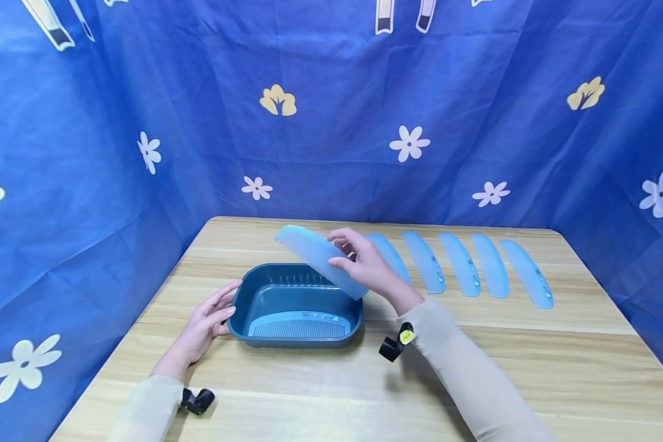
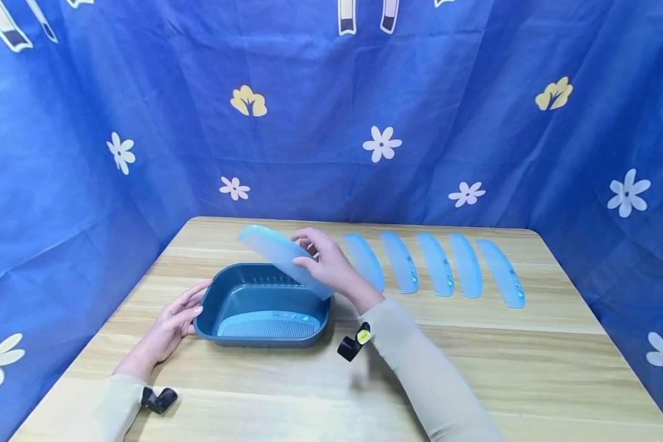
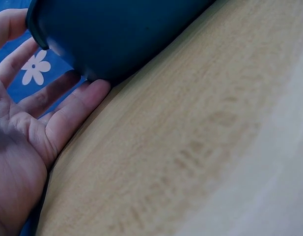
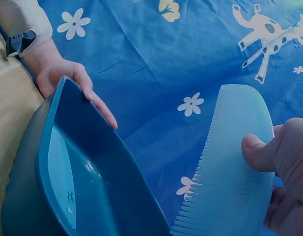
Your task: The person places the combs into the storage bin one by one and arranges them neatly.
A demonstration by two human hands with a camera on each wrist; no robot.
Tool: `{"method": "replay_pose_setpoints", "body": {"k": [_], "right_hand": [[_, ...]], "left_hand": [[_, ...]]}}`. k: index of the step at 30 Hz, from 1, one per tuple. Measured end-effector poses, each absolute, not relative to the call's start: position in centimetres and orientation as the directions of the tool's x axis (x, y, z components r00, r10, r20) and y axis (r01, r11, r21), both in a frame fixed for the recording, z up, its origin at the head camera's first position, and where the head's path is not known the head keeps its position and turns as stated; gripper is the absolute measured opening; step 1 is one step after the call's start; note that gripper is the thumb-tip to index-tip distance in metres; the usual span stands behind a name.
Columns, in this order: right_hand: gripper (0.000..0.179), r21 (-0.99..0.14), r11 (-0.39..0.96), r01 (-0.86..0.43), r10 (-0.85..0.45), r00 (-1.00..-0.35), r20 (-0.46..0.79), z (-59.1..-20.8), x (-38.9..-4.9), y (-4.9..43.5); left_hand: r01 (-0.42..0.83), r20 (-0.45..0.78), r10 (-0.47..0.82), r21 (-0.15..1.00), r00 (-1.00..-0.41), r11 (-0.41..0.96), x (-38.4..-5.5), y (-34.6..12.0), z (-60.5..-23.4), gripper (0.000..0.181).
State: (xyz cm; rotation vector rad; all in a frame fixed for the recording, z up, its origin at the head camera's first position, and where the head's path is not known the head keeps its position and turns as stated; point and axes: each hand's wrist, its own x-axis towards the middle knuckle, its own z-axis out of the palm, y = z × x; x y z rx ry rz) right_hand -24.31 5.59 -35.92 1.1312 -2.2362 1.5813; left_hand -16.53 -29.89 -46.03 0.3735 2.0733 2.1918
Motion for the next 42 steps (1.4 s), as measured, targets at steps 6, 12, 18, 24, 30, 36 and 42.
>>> {"method": "replay_pose_setpoints", "body": {"k": [6, 12, 18, 24, 30, 36, 42], "right_hand": [[0.035, -0.737, 0.169, -0.655, -0.505, -0.700, 0.506, -36.1, -24.9, 4.2], [0.036, -0.742, 0.212, -0.635, -0.515, -0.718, 0.468, -36.8, -25.5, 3.2], [0.036, -0.734, 0.222, -0.642, -0.561, -0.700, 0.442, -37.9, -25.9, 2.2], [0.036, -0.717, 0.256, -0.648, -0.621, -0.679, 0.392, -38.9, -26.0, 1.5], [0.035, -0.694, 0.297, -0.655, -0.668, -0.662, 0.339, -39.6, -26.2, 1.1], [0.032, -0.654, 0.409, -0.637, -0.706, -0.675, 0.215, -40.0, -26.0, 0.9], [0.032, -0.598, 0.494, -0.631, -0.712, -0.688, 0.138, -40.5, -25.9, 0.4]], "left_hand": [[0.086, 0.095, 0.232, 0.995, -0.968, -0.051, -16.5, -30.0, -46.0, 0.052], [0.096, 0.105, 0.226, 0.994, -0.968, -0.048, -16.5, -29.9, -46.0, 0.052], [0.107, 0.120, 0.237, 0.992, -0.964, -0.068, -16.5, -29.9, -45.9, 0.052], [0.097, 0.107, 0.214, 0.994, -0.971, -0.058, -16.4, -29.8, -45.9, 0.051], [0.091, 0.100, 0.202, 0.994, -0.974, -0.051, -16.4, -29.7, -45.9, 0.051], [0.094, 0.103, 0.204, 0.994, -0.974, -0.053, -16.5, -29.7, -45.9, 0.051], [0.087, 0.096, 0.208, 0.995, -0.973, -0.053, -16.4, -29.8, -46.1, 0.051]]}}
